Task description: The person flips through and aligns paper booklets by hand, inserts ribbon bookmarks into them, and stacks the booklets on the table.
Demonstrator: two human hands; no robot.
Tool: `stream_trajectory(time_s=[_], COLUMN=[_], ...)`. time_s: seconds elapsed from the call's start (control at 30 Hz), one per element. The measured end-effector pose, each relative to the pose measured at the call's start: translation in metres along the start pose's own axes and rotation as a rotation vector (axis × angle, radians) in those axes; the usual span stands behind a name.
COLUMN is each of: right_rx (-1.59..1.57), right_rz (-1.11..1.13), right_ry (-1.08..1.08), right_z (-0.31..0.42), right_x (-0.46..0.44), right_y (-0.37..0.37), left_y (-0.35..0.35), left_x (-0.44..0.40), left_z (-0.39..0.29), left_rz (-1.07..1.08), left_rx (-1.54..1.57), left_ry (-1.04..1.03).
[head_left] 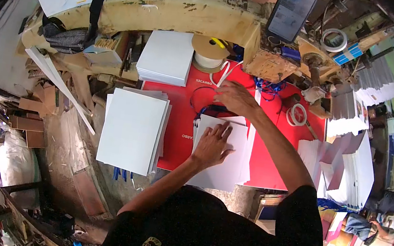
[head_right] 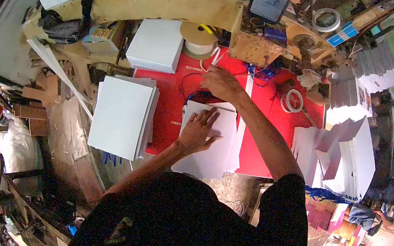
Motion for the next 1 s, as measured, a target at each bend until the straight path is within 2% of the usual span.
stream_trajectory(time_s=[0.03, 0.1, 0.13, 0.23, 0.33, 0.43, 0.47, 0.53, 0.57, 0.6, 0.67, 0.7, 0.77, 0.83, 0.87, 0.9, 0.93, 1.0], right_rx=[0.004, -0.004, -0.005, -0.22, -0.244, -0.324, -0.328, -0.319, -0.382, -0.449, -0.775, -1.082, -1.459, -1.57, -1.605, -1.452, -1.458, -1.347], right_rz=[0.002, -0.012, -0.011, -0.032, -0.134, -0.189, -0.205, -0.195, -0.16, -0.122, 0.125, -0.01, -0.312, -0.314, -0.156, -0.038, -0.038, 0.052], right_ry=[-0.003, -0.155, -0.163, -0.538, -0.63, -0.804, -0.881, -0.898, -0.967, -1.031, -1.278, -1.251, -1.202, -1.287, -1.362, -1.397, -1.401, -1.596], right_z=[-0.002, -0.005, -0.007, -0.017, -0.008, 0.0, 0.004, 0.024, 0.041, 0.061, 0.111, 0.143, 0.201, 0.246, 0.261, 0.269, 0.27, 0.271], right_x=[0.009, 0.034, 0.052, 0.1, 0.125, 0.143, 0.151, 0.169, 0.18, 0.191, 0.217, 0.229, 0.234, 0.225, 0.222, 0.211, 0.208, 0.213], right_y=[0.011, 0.03, 0.025, 0.018, 0.018, 0.022, 0.025, 0.033, 0.033, 0.034, 0.022, 0.007, -0.007, -0.014, -0.021, -0.019, -0.021, -0.025], left_y=[-0.009, -0.014, -0.011, -0.008, -0.011, -0.009, -0.008, -0.002, 0.0, 0.013, 0.025, 0.027, 0.023, 0.021, 0.021, 0.018, 0.013, 0.006], left_x=[-0.008, -0.013, -0.014, -0.018, -0.023, -0.025, -0.027, -0.03, -0.031, -0.032, -0.033, -0.033, -0.035, -0.038, -0.041, -0.044, -0.046, -0.046], left_z=[-0.001, -0.001, -0.001, -0.004, 0.0, 0.003, 0.007, 0.024, 0.027, 0.024, 0.023, 0.026, 0.034, 0.032, 0.029, 0.026, 0.026, 0.018], left_rz=[0.066, 0.053, 0.036, 0.071, 0.153, -0.118, -0.103, -0.237, -0.229, -0.289, -0.344, -0.358, -0.373, -0.362, -0.353, -0.353, -0.347, -0.376], left_rx=[-0.044, -0.023, -0.019, -0.005, 0.034, 0.216, 0.221, 0.522, 0.531, 0.626, 0.72, 0.758, 0.834, 0.719, 0.601, 0.613, 0.612, 0.342], left_ry=[0.008, 0.045, 0.057, 0.092, 0.136, -0.06, -0.074, -0.074, -0.082, -0.062, -0.028, -0.001, 0.053, 0.128, 0.178, 0.157, 0.159, -0.032])
Point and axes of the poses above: each hand's wrist, its own x-axis away from the middle knuckle, its own y-axis out of the back of the hand, z = x × y, the point moved 4 cm from there along -x, towards the middle knuckle, and after that the axes turned 1 degree about x, right-handed, at the moved point
